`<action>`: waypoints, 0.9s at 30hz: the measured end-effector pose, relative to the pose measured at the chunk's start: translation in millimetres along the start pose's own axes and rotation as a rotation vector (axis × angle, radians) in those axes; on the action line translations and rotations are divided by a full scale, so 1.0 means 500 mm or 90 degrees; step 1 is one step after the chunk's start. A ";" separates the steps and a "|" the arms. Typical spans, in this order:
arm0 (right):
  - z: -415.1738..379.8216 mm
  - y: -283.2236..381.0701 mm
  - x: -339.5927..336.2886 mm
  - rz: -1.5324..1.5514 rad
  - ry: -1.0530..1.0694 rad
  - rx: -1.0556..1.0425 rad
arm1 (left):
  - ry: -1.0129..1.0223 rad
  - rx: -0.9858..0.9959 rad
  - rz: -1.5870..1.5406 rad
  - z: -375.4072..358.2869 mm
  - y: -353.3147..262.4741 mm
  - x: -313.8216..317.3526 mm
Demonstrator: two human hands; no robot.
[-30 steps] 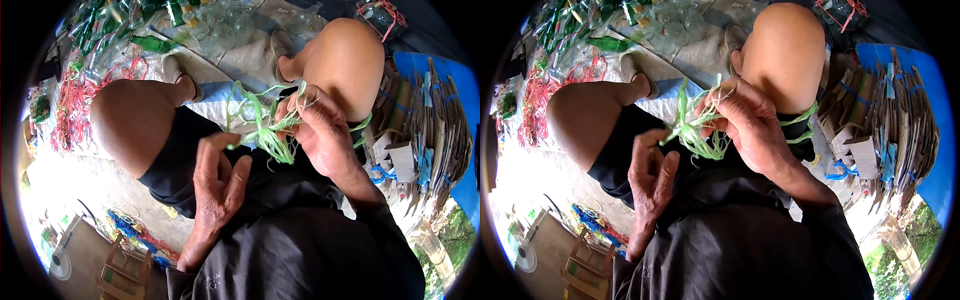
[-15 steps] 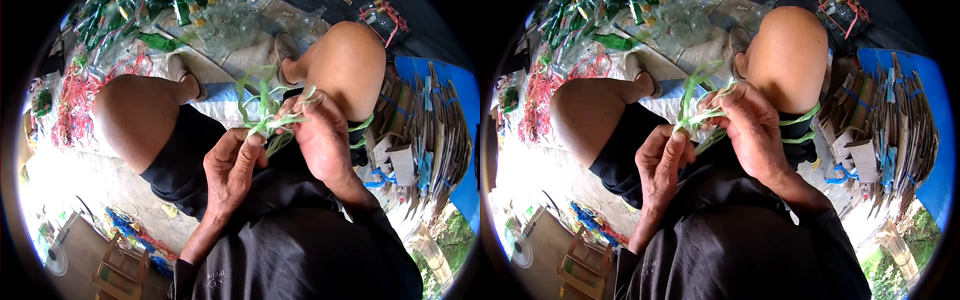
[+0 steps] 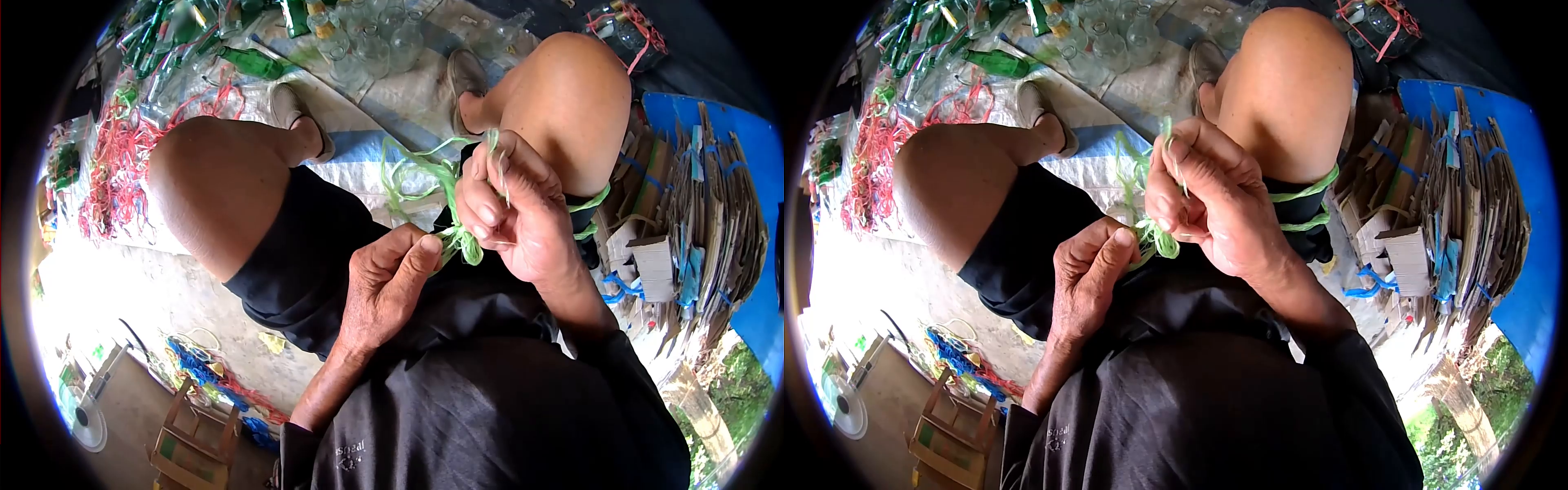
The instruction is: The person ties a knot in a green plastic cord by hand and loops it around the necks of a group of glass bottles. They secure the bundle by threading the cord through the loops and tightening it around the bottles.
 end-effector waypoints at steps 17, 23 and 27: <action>0.001 -0.014 -0.017 -0.045 -0.022 0.070 | -0.040 0.012 0.001 -0.015 -0.004 -0.003; 0.000 -0.016 -0.025 -0.053 -0.025 0.100 | -0.049 0.009 -0.017 -0.014 0.000 0.001; 0.008 -0.035 -0.030 -0.014 -0.028 0.105 | -0.033 0.004 -0.001 -0.011 0.013 -0.009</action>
Point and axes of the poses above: each hand's wrist, its own z-axis towards the middle knuckle, its own x-axis out of the palm, y = z × x, the point moved 10 cm from there along z, towards the middle knuckle, and after that the axes turned 15 degrees about -z, right-handed, at the moved point
